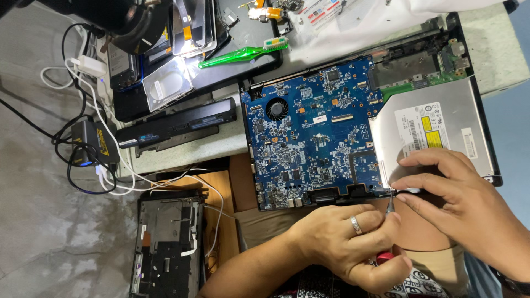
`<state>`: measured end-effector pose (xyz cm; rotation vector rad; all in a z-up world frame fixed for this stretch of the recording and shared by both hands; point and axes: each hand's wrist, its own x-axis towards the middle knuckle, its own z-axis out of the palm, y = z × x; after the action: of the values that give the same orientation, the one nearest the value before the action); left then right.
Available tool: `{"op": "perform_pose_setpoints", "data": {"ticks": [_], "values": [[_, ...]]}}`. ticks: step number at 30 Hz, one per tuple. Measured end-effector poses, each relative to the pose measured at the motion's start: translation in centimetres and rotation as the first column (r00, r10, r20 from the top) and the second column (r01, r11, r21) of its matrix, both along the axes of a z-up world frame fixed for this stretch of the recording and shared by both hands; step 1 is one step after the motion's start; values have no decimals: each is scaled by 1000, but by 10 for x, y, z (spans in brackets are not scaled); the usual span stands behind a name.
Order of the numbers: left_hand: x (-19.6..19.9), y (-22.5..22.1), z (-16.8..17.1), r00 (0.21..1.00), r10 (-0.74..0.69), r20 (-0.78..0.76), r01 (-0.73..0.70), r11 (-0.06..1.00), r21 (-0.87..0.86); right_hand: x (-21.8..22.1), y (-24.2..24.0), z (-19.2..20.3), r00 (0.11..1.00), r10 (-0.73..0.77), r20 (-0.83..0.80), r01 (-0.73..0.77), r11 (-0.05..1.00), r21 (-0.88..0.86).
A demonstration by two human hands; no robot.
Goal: The person works on a disassembled laptop motherboard, using a screwdriver to adjust components and install a hard drive into the chassis. The person aligns the drive, secures it with screws, and manipulates small parts on the board.
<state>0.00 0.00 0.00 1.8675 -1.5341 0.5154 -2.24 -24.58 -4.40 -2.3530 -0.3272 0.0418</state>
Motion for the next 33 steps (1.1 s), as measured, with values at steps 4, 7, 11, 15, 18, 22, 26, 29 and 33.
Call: {"op": "perform_pose_setpoints", "data": {"ticks": [4,7,11,15,18,22,26,29,33], "values": [[-1,-3,-2,1000,9,18,-8,1000,-11,0,0,-1,1000,9,13,-9,1000,-11],[0,-3,-3,1000,-17,-15,16,999,-31,0,0,-1,1000,4,10,-4,1000,-9],[0,-1,-3,1000,10,29,-10,1000,-3,0,-1,-1,1000,9,8,-9,1000,-4],[1,-1,-3,999,-3,38,3,1000,-19,-1,0,-1,1000,4,6,-4,1000,-2],[2,-1,-4,998,-11,68,12,1000,-18,-1,0,-1,1000,4,12,-4,1000,4],[4,1,-5,994,-70,85,70,998,2,-1,0,-3,1000,-1,-16,0,999,-39],[4,4,-5,992,-75,98,74,997,16,-1,-1,-3,1000,5,-3,-5,999,-43],[5,4,-4,997,-54,61,54,998,-8,-1,-1,-3,1000,7,8,-7,999,-31],[6,3,-1,995,-37,-95,27,995,-99,-1,-1,-1,1000,14,21,-14,1000,-21]]}}
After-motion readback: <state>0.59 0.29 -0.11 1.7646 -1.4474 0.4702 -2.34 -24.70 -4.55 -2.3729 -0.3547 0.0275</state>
